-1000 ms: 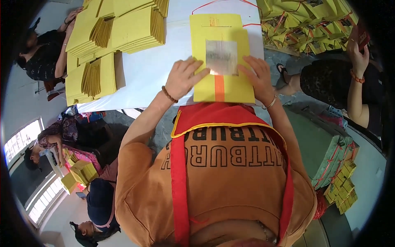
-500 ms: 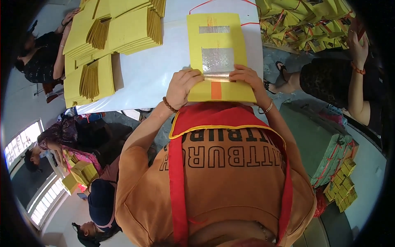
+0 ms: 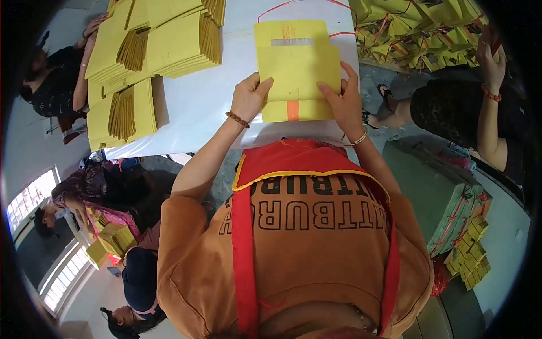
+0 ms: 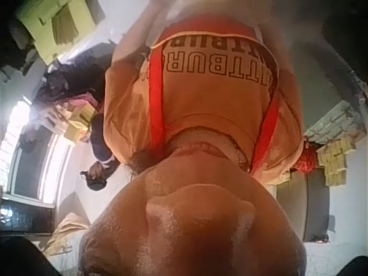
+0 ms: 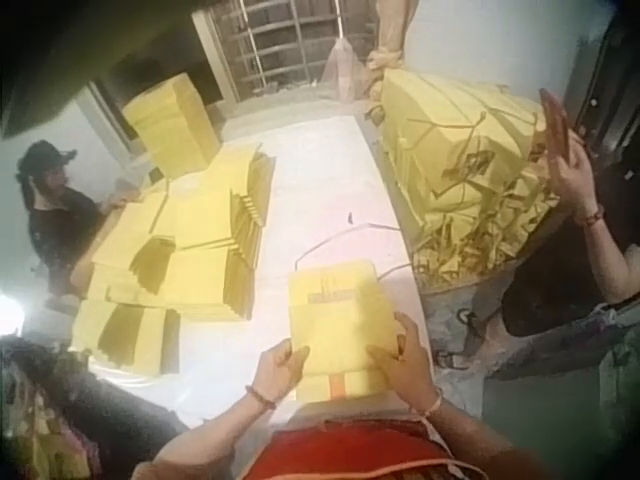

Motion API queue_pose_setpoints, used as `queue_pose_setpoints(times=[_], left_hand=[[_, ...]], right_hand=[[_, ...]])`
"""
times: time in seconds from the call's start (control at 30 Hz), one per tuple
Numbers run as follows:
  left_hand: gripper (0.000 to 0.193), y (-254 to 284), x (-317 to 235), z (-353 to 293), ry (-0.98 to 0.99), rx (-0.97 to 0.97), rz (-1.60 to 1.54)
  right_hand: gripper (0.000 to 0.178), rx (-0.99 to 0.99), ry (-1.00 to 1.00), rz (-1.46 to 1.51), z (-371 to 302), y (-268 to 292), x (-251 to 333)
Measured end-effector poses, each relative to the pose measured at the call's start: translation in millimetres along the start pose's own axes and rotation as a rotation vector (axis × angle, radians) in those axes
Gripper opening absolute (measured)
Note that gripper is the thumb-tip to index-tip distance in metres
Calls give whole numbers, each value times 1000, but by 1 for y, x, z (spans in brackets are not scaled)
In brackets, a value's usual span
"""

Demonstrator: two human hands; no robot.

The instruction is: Folding yellow sheets of paper with silver foil centers.

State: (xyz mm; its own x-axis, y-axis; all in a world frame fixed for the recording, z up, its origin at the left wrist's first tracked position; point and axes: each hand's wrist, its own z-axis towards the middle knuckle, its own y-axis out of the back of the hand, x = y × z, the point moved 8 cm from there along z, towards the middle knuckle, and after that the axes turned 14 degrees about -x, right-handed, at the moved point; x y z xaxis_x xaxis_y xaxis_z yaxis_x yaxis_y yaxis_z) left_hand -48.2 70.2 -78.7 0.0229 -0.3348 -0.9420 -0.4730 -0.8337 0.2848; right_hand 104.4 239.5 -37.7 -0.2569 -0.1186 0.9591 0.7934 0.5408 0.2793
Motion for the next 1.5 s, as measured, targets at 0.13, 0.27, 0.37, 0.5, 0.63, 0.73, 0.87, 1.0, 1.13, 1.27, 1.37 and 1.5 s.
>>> queue_pose_setpoints(times=[0.13, 0.27, 0.37, 0.5, 0.63, 0.73, 0.87, 1.0, 1.13, 1.27, 1.37, 1.5], left_hand=[[22, 0, -1, -1, 93, 25, 34], [21, 0, 1, 4, 143, 20, 25], [20, -2, 1, 4, 197, 44, -20], [18, -1, 4, 8, 208, 46, -119], [23, 11, -37, 2, 10, -99, 161], [36, -4, -108, -22, -882, -354, 534], [49, -64, -93, -29, -966, -34, 710], [52, -74, -70, -26, -968, 2, 867], [53, -74, -69, -28, -962, 8, 856], [50, -76, -67, -26, -961, 53, 876], [53, -73, -62, -23, -887, 60, 790], [58, -56, -58, -9, -681, 85, 400]], right_hand=[[41, 1, 136, -121, 2, -1, 3], [43, 52, 60, -170, 9, -6, -7], [44, 62, 19, -174, 11, -7, -15], [44, 63, -26, -189, 11, -9, -19], [43, -11, 45, -129, 12, -6, -22], [43, -22, 57, -173, 12, -6, -22], [42, -28, 46, -157, 11, -5, -16], [45, 2, 75, -287, 11, 0, -1], [53, -178, 685, -648, 3, -3, 43], [57, 138, 943, -577, -11, -50, 51], [58, 208, 893, -565, -11, -60, 34], [59, 128, 844, -561, -5, -62, 28]])
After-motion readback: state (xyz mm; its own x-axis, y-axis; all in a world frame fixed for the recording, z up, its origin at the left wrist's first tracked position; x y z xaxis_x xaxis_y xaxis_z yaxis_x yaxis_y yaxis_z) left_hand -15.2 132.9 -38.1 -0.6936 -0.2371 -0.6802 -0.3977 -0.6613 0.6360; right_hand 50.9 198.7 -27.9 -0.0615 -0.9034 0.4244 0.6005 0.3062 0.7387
